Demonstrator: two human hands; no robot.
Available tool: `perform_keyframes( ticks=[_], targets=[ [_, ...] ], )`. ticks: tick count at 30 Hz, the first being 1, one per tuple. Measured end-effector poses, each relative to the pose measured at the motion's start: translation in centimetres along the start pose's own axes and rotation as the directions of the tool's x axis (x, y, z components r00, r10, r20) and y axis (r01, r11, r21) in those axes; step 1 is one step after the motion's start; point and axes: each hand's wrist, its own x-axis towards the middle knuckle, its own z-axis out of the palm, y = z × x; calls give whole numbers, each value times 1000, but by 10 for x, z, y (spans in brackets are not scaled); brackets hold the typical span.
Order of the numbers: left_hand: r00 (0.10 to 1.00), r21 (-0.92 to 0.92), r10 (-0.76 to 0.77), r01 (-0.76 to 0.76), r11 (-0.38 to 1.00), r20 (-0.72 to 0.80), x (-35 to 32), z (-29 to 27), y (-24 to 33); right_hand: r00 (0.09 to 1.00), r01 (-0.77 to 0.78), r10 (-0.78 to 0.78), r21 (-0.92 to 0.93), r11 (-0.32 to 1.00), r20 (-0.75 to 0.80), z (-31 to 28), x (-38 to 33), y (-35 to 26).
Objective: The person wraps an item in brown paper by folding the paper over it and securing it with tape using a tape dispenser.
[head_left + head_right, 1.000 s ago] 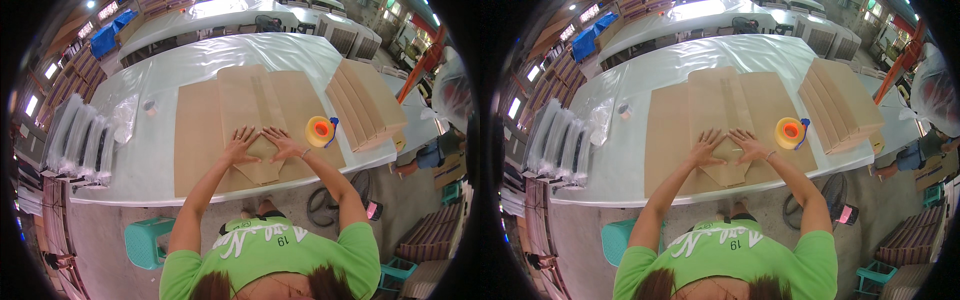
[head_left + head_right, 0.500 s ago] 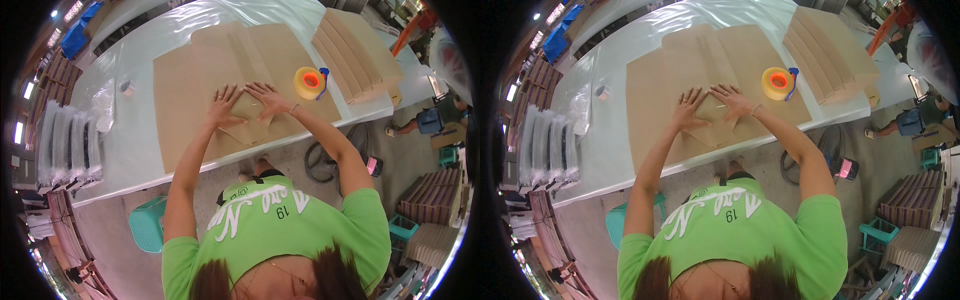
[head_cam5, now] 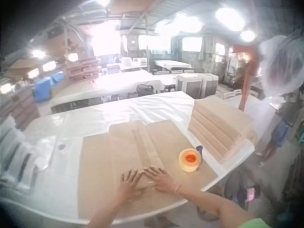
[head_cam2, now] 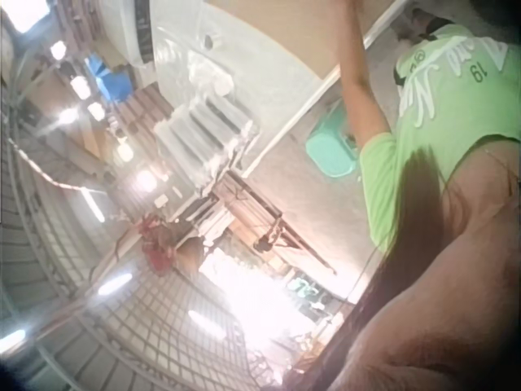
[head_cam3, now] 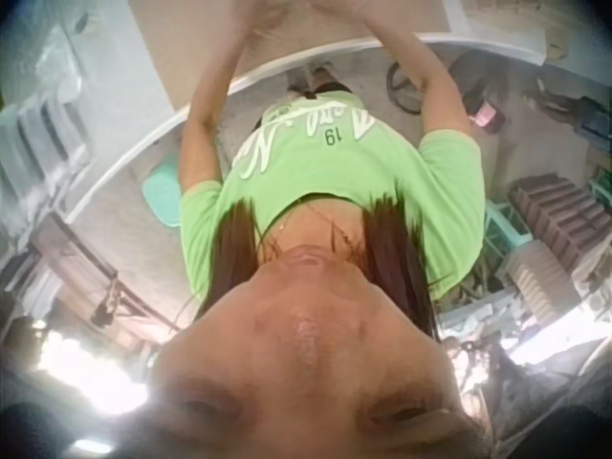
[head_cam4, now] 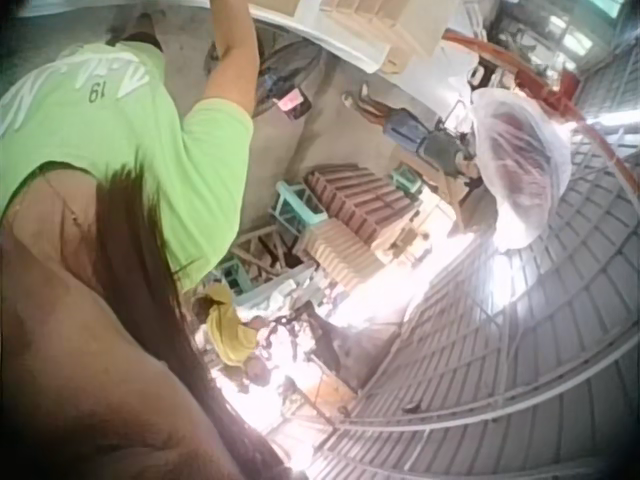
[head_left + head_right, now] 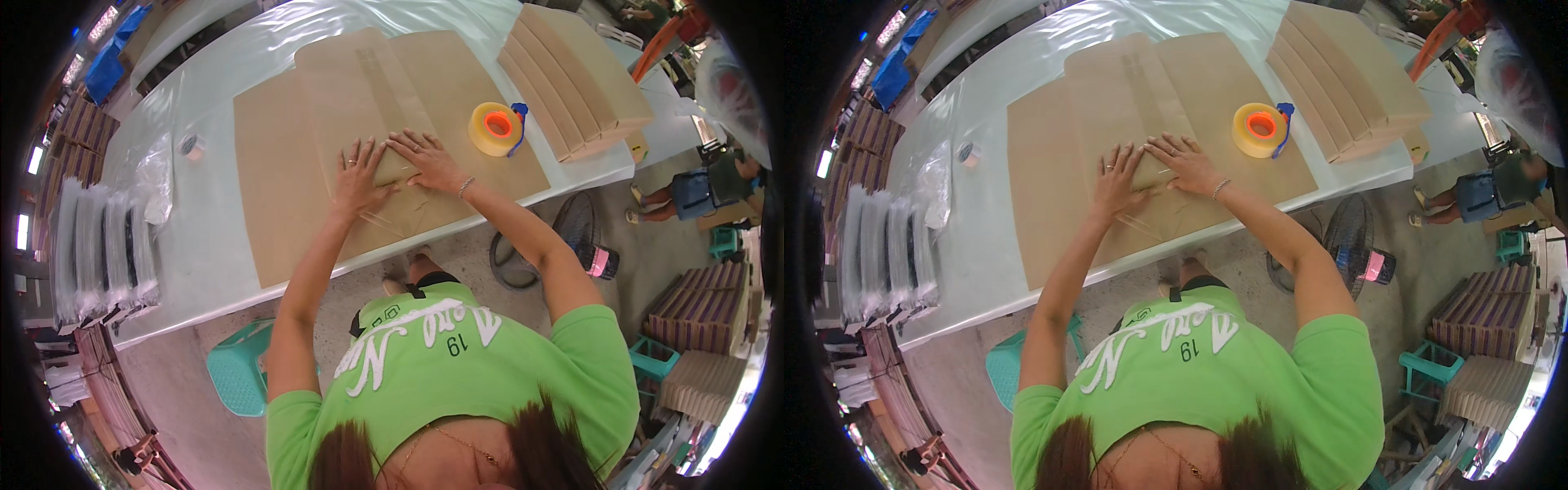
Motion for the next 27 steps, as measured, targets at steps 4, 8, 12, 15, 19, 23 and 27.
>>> perform_keyframes(
  ticks=[4,8,12,15,19,23,27],
  targets=[
    [998,32,-63,63,998,1,-1,2,8,998,42,-43,21,999,35,-4,0,1],
    [995,53,-85,83,995,44,0,2,12,991,-73,71,11,997,112,-23,-14,22],
    [997,43,-77,76,996,22,0,3,15,996,-62,64,42,997,-56,-5,-25,31],
    [996,46,-81,80,996,24,-2,1,9,994,-95,94,-16,995,-61,0,-21,21],
    [997,13,-75,75,997,19,-3,0,10,994,-51,56,67,996,-90,-4,-6,-7],
    [999,-57,-50,50,997,-9,0,7,16,993,34,-10,206,978,-115,9,4,-12],
    [994,-71,-76,81,994,80,4,13,10,990,65,-31,249,966,-138,21,9,-5]
  ],
)
